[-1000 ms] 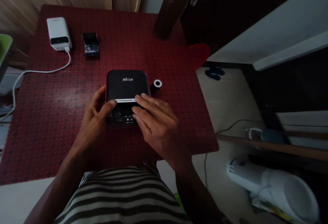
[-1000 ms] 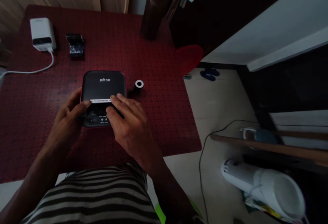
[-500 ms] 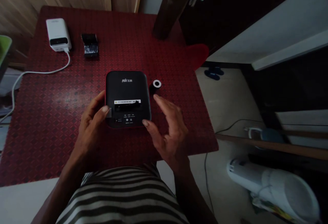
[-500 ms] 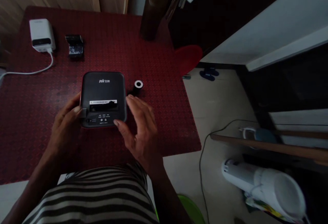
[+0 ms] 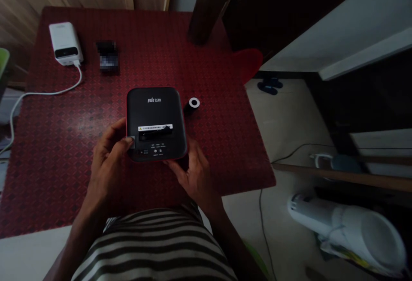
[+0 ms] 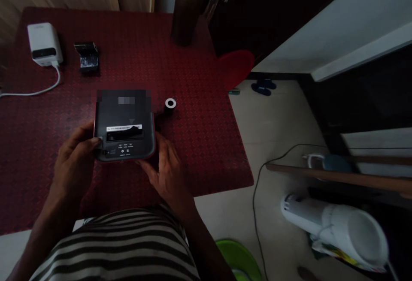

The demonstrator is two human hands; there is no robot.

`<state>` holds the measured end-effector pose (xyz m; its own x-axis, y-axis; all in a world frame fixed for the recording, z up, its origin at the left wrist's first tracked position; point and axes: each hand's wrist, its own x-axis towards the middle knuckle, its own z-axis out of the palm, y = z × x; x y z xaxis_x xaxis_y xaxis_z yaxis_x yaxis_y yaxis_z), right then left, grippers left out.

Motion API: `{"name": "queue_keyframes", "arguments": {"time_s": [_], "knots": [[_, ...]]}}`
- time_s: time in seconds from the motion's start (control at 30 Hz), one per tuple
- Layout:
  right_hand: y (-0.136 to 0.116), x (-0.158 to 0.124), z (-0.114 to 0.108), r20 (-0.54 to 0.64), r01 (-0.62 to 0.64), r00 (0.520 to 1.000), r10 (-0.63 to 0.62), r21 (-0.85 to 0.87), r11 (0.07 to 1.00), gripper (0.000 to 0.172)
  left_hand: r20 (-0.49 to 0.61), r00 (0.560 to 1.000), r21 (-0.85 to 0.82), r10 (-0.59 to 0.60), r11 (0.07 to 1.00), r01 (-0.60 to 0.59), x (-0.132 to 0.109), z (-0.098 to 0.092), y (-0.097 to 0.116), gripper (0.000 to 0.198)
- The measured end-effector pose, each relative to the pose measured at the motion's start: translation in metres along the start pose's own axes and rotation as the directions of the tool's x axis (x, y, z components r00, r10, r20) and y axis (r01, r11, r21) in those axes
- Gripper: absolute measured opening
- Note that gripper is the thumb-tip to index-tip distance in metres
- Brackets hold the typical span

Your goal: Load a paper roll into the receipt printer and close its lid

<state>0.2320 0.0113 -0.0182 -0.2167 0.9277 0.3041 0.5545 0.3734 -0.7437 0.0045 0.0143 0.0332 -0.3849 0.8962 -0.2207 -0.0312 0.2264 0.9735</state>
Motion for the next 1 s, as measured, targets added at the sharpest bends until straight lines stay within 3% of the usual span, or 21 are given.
{"name": "queue_keyframes", "arguments": {"time_s": [0.57,0.7,0.87,1.0], "knots": [[0.006,0.001,0.003,-0.027,0.018,0.999,-0.019,-0.039,0.999,0.065,-0.006,1.000,-0.028,-0.004,1.000,0.004,0.002,0.006,0.001,0.039],[0.006,0.001,0.003,-0.027,0.029,0.999,-0.030,-0.033,0.999,0.064,-0.008,1.000,-0.025,-0.006,1.000,0.006,0.001,0.007,-0.001,0.045],[-0.001,0.013,-0.030,0.041,0.034,0.999,-0.033,-0.039,0.999,0.069,-0.015,0.999,-0.081,0.049,0.995,-0.050,-0.001,0.006,-0.009,0.046],[-0.019,0.047,-0.063,-0.028,0.156,0.987,-0.160,-0.115,0.981,0.035,0.013,0.994,-0.012,0.112,0.994,-0.112,-0.003,0.006,-0.012,0.046]]}}
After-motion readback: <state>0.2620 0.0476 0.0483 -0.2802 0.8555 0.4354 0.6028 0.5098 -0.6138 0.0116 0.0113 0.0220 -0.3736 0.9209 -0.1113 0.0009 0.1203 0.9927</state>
